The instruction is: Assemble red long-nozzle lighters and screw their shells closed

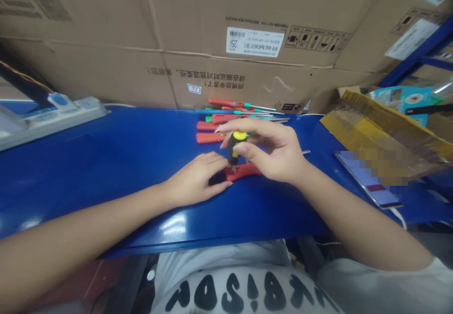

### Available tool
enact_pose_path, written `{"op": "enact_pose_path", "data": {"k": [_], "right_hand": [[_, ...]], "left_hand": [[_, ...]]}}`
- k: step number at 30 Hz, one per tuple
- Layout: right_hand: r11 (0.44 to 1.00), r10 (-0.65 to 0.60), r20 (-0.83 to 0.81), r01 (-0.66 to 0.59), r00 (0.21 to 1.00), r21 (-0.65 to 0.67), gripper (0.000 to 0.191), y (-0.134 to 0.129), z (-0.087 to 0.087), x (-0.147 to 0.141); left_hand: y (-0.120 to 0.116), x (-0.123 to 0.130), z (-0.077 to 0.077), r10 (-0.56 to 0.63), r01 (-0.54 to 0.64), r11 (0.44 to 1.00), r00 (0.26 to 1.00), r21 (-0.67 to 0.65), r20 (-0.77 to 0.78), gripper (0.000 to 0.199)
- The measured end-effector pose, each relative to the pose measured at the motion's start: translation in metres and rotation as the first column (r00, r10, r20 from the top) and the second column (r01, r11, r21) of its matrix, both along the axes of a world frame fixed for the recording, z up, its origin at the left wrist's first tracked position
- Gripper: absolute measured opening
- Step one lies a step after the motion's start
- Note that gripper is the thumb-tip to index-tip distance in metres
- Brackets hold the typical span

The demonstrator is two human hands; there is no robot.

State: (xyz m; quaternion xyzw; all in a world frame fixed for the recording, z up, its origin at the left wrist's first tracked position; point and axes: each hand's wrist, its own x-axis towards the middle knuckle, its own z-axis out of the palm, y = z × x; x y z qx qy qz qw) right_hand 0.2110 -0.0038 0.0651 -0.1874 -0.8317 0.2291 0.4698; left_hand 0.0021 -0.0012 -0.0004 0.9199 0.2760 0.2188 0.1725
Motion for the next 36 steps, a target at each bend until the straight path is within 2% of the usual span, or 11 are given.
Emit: {"op": "enact_pose_path", "data": {"k": [5,9,11,15,17,20,23,25,28,33,36], "right_hand": [[0.945,-0.107,-0.071,0.124,0.992,0.303,0.017,0.007,-0.003,-0.001],[0.996,-0.009,0.04,0.005,0.999,0.094,0.034,0.009,-0.005,0.004],[0.998,0.003,0.024,-0.004,1.0,0.06,0.032,0.012,-0.008,0.005],[0.942,-0.109,-0.046,0.118,0.993,0.313,0.023,0.019,-0.01,0.008],[0.916,-0.103,-0.016,0.101,0.995,0.388,0.026,0.02,-0.006,0.01],[0.972,-0.011,0.083,-0.009,0.996,0.235,0.03,0.016,0.002,0.011],[0.992,0.056,0.065,-0.063,0.996,0.111,0.027,0.013,0.005,0.009],[0.984,0.013,0.02,-0.016,1.0,0.176,0.018,0.013,0.005,0.009],[0.963,-0.056,0.016,0.05,0.998,0.266,0.02,0.013,0.006,0.01],[0.99,0.075,0.164,-0.092,0.984,0.103,0.034,0.007,0.01,0.013],[0.982,-0.038,0.065,0.025,0.997,0.188,0.022,0.008,0.006,0.009]], "left_hand": [[0.0,-0.001,0.0,0.002,-0.002,1.0,1.0,-0.007,0.004,0.025],[0.001,0.0,0.0,-0.002,0.002,1.0,1.0,-0.031,0.005,0.026],[0.001,0.0,0.0,0.0,0.001,0.999,1.0,-0.033,0.007,0.024],[0.0,0.0,0.0,-0.001,0.001,1.0,1.0,-0.021,0.022,0.022],[0.0,0.0,0.001,0.0,0.0,1.0,1.0,-0.022,0.023,0.023],[0.0,0.0,0.002,0.002,-0.001,0.999,1.0,-0.039,0.008,0.023],[0.0,0.0,0.001,0.003,-0.003,0.998,1.0,-0.057,0.006,0.022],[0.0,0.0,0.0,0.01,-0.009,0.998,1.0,-0.061,0.022,0.023],[0.0,0.001,0.0,0.014,-0.012,0.998,0.999,-0.057,0.037,0.024],[-0.001,0.001,0.0,0.03,-0.03,0.999,0.999,-0.031,0.017,0.028],[-0.001,0.001,0.0,0.034,-0.033,0.999,0.999,-0.023,0.025,0.028]]}}
